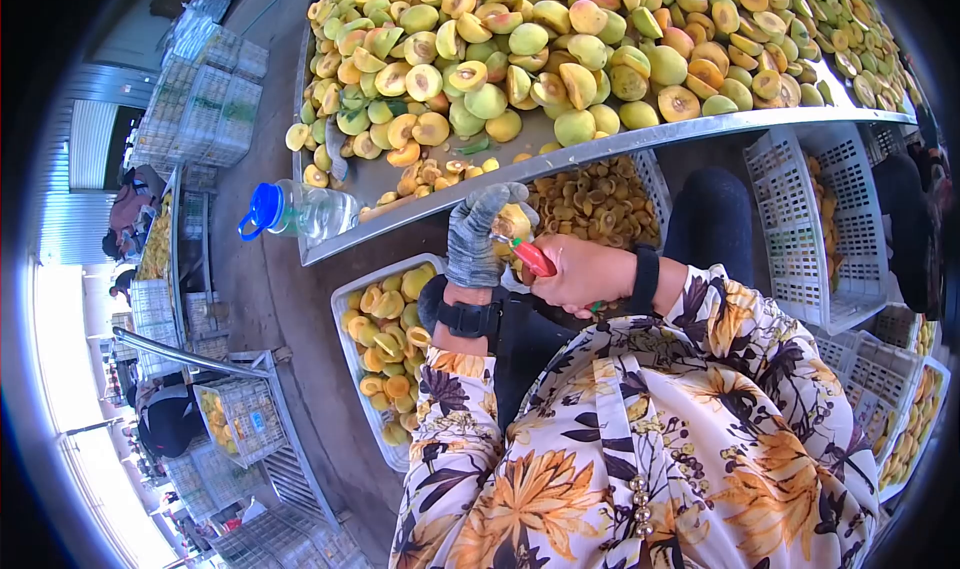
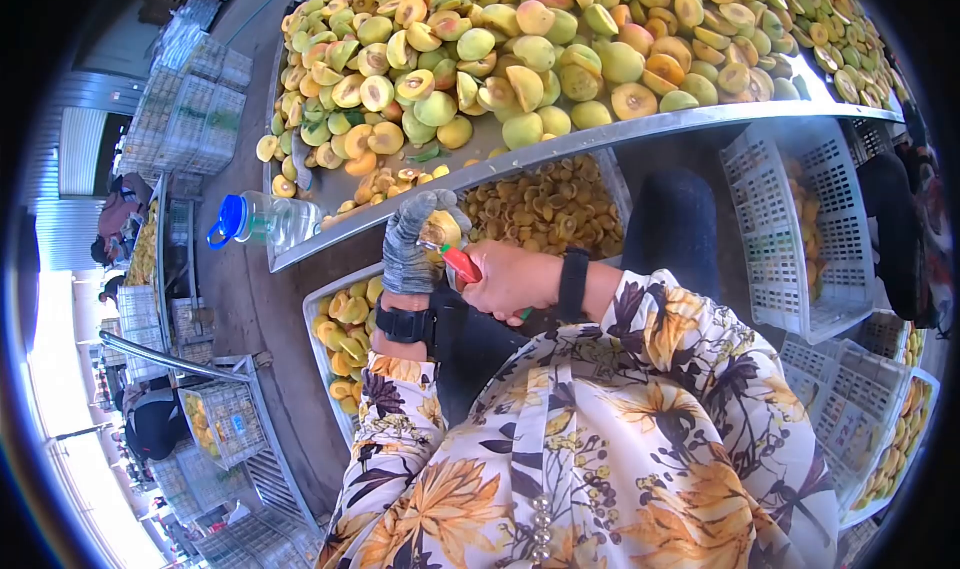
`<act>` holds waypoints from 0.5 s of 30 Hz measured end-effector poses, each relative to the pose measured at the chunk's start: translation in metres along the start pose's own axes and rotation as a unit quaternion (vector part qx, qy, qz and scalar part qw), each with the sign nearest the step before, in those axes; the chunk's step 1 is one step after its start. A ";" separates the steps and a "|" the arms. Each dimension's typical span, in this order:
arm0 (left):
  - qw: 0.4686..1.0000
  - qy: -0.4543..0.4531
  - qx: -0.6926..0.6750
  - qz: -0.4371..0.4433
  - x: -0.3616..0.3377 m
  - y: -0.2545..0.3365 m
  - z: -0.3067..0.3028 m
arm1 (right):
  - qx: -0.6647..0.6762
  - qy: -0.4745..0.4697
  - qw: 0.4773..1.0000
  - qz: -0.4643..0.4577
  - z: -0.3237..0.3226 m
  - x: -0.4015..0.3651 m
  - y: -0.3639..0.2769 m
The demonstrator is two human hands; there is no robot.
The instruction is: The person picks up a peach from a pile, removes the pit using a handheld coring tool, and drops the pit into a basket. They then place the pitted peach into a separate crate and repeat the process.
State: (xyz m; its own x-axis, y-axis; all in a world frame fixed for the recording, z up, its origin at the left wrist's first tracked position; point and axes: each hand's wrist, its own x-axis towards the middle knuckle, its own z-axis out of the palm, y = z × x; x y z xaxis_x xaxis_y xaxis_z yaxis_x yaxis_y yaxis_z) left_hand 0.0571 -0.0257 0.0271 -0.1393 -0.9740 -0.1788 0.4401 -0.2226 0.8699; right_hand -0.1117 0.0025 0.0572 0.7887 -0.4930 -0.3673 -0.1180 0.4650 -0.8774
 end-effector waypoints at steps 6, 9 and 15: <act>0.982 -0.085 -0.139 -0.096 -0.003 -0.004 -0.002 | 0.113 -0.045 0.989 0.086 0.010 -0.003 -0.007; 0.970 -0.070 -0.201 -0.116 -0.007 0.007 0.013 | 0.195 -0.093 0.972 0.094 0.007 0.000 -0.005; 0.950 0.263 0.105 0.131 0.005 -0.018 -0.012 | 0.345 -0.128 0.928 0.058 -0.018 0.014 0.015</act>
State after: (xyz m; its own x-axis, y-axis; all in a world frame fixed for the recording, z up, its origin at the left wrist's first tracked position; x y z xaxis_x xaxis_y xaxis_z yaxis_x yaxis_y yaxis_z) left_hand 0.0591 -0.0266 0.0054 0.4382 -0.8932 -0.1009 0.2045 -0.0103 0.9788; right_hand -0.1134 -0.0107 0.0334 0.9225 -0.2601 -0.2851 0.1331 0.9078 -0.3977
